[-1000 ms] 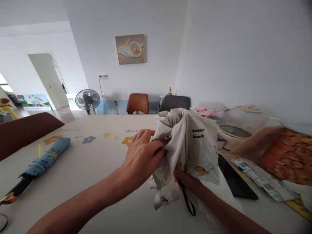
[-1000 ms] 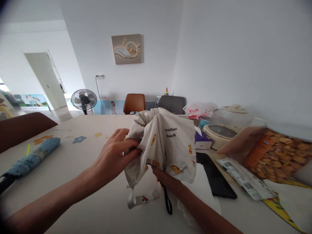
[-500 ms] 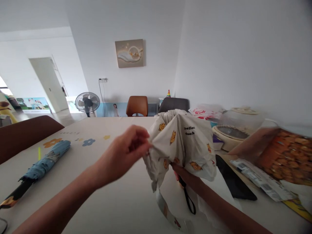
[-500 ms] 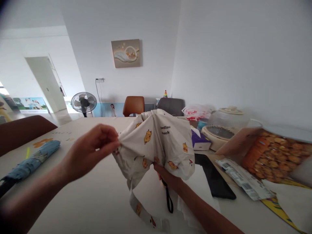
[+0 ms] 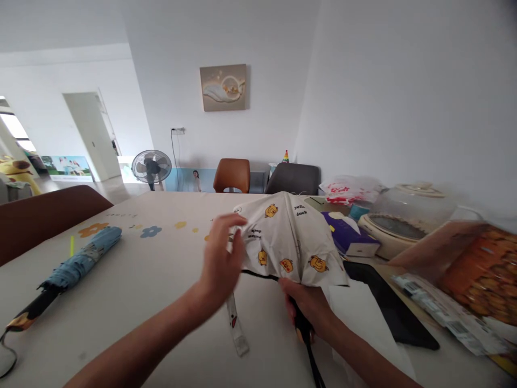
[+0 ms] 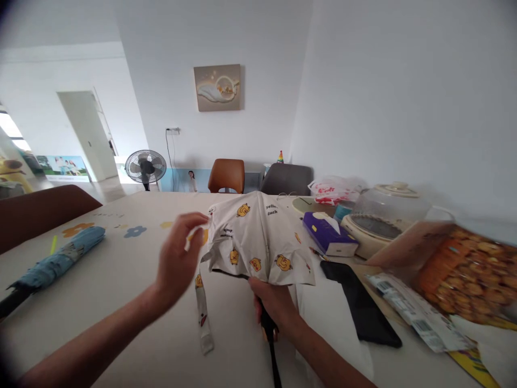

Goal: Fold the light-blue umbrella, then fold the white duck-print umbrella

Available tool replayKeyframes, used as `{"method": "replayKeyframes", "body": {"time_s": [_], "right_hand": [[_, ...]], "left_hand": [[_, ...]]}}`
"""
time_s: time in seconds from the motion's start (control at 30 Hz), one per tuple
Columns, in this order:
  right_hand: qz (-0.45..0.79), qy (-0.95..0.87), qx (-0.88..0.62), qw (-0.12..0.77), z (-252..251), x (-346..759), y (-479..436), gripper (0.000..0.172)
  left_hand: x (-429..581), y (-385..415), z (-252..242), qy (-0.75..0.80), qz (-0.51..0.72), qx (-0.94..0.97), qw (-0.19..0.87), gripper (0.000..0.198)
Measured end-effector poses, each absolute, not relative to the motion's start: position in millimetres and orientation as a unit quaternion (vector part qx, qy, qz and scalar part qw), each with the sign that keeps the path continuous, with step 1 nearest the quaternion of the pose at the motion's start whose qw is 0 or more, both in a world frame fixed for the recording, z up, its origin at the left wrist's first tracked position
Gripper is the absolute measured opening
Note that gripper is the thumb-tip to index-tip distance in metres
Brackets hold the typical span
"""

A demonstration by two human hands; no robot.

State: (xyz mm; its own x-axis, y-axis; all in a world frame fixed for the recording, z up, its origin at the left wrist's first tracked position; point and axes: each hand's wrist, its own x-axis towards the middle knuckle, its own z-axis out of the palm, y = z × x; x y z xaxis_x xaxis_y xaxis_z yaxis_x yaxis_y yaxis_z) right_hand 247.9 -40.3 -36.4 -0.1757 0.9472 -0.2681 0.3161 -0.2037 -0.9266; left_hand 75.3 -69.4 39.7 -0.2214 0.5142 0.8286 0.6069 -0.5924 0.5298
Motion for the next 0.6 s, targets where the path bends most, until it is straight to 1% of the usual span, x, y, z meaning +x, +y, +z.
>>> {"method": "replayKeyframes", "body": {"time_s": [0.07,0.1,0.17,0.23,0.33,0.4,0.5,0.6], "right_hand": [[0.528,-0.56,-0.556,0.315,-35,246,-42,0.037],[0.526,-0.567,-0.55,0.315,-34,245,-43,0.037],[0.516,-0.586,-0.547,0.302,-34,243,-46,0.039],[0.502,-0.593,-0.557,0.294,-35,241,-49,0.04],[0.483,-0.59,-0.578,0.293,-36,238,-53,0.04],[0.471,-0.606,-0.573,0.286,-36,237,-55,0.043],[0.453,-0.626,-0.566,0.286,-34,237,-54,0.044],[0.441,-0.637,-0.576,0.261,-31,240,-53,0.043]], "left_hand": [[100,-73,24,-0.393,-0.554,-0.733,0.044,0.027],[111,-72,17,-0.391,-0.512,-0.764,0.038,0.031],[129,-62,2,-0.427,-0.456,-0.781,0.025,0.041],[140,-46,-9,-0.474,-0.444,-0.76,0.031,0.05],[147,-25,-15,-0.514,-0.476,-0.712,0.052,0.06],[149,-16,-13,-0.528,-0.516,-0.673,0.033,0.066],[152,-10,-4,-0.545,-0.587,-0.596,-0.051,0.075],[150,-5,9,-0.545,-0.643,-0.516,-0.149,0.083]]}}
